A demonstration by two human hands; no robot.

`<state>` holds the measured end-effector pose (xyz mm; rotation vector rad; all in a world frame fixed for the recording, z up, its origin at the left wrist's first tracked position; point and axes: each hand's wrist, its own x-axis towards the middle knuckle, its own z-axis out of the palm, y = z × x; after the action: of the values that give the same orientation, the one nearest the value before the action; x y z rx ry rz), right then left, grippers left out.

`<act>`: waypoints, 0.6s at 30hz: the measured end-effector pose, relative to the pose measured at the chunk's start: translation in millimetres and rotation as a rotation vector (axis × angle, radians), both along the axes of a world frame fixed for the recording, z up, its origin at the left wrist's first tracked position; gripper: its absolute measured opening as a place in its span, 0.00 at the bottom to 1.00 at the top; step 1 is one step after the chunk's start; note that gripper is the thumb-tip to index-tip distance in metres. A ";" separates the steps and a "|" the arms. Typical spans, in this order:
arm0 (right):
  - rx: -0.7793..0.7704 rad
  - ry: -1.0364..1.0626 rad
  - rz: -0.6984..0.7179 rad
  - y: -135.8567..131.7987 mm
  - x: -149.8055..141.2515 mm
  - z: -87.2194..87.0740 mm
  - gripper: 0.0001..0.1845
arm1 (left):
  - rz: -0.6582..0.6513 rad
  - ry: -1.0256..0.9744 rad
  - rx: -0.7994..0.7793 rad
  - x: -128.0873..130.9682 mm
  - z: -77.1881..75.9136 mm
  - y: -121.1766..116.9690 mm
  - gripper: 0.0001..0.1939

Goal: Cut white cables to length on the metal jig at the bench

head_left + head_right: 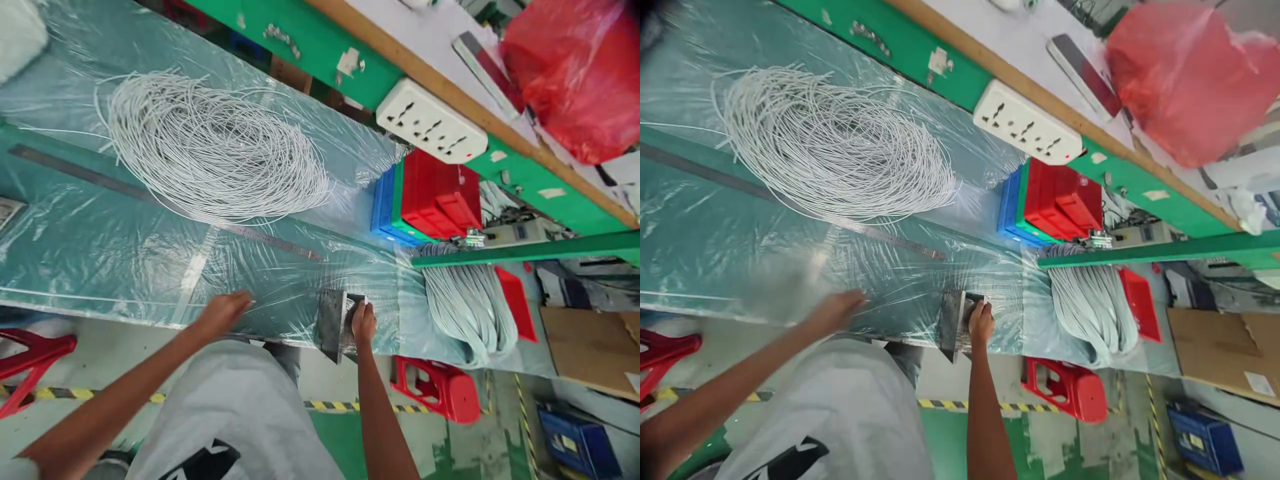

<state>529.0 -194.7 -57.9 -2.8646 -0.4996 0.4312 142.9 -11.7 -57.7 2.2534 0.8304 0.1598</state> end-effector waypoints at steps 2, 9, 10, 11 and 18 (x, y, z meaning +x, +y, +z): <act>-0.049 -0.005 -0.018 0.4 -4.1 2.1 0.36 | -0.139 -0.058 -0.181 68.1 -11.7 -26.4 0.16; -0.224 -0.010 -0.100 14.9 -13.8 20.2 0.22 | -0.304 0.091 -0.475 216.5 -39.4 -83.0 0.13; -0.235 -0.010 -0.095 17.0 -14.7 22.5 0.21 | -0.292 0.107 -0.469 223.0 -43.6 -85.1 0.13; -0.245 -0.011 -0.088 18.7 -15.5 24.4 0.21 | -0.280 0.117 -0.461 227.2 -47.9 -86.2 0.13; -0.254 -0.010 -0.096 22.5 -16.9 26.3 0.20 | -0.294 0.156 -0.480 236.5 -63.4 -84.0 0.14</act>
<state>512.1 -172.2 -31.6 -3.1191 -0.3268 0.4968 379.4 -95.7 -121.1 1.9134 0.5336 -0.3245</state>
